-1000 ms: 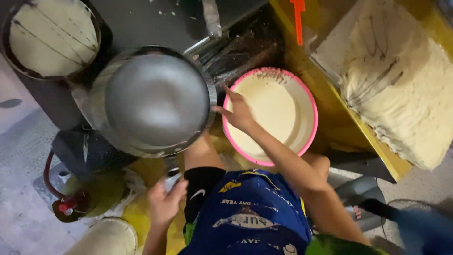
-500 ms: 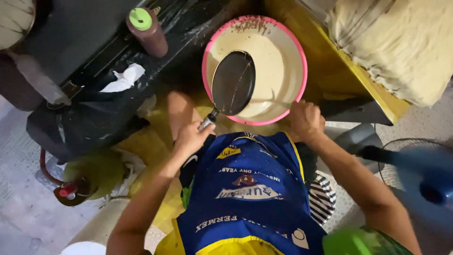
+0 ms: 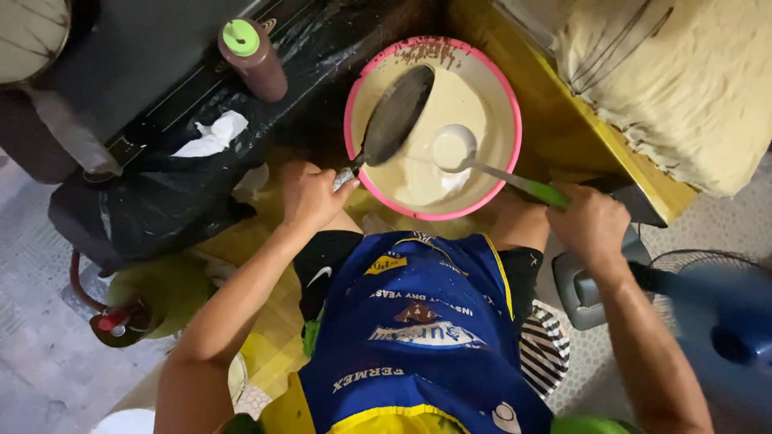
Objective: The person is making thin bread by dipping a small pan into a bowl of batter, cooking it on a gas stove, and then stacking the finished product.
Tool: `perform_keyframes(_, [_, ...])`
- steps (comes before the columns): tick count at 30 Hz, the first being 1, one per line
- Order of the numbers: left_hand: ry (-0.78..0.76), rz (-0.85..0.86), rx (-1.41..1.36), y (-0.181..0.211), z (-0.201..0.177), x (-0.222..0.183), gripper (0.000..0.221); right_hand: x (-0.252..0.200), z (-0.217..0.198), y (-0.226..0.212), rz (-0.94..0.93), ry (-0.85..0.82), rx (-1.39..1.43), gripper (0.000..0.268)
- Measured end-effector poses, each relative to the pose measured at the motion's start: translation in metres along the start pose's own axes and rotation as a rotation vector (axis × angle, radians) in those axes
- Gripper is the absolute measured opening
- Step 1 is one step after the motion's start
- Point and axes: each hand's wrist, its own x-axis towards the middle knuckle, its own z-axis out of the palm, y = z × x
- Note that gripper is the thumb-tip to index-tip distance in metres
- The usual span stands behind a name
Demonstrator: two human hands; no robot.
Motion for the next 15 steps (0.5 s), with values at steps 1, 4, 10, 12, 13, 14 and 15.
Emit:
perform_keyframes(1, [-0.149,-0.184,-0.181,0.002,-0.002,0.005,0.054,-0.003,0.004,-0.006,0.006,0.078,0.03,0.036])
perform_keyframes(4, [-0.392,-0.477,-0.495,0.023,-0.033,0.017,0.053,-0.005,-0.018,-0.035,-0.004,0.204,0.123,0.034])
perform_keyframes(10, [-0.432,-0.641,-0.876,0.019,-0.001,0.016,0.05,0.001,-0.05,-0.072,-0.121,0.489,0.118,0.046])
perform_keyframes(12, [-0.393,-0.66,-0.924,0.02,-0.006,0.017,0.049,0.005,-0.049,-0.072,-0.15,0.543,0.089,0.051])
perform_keyframes(13, [-0.373,-0.685,-0.927,0.021,-0.011,0.018,0.049,0.008,-0.052,-0.072,-0.144,0.562,0.07,0.053])
perform_keyframes(14, [-0.352,-0.709,-0.929,0.021,-0.017,0.019,0.049,0.011,-0.054,-0.071,-0.139,0.582,0.05,0.054])
perform_keyframes(15, [-0.351,-0.708,-0.93,0.019,-0.018,0.017,0.049,0.016,-0.057,-0.072,-0.139,0.583,0.049,0.054])
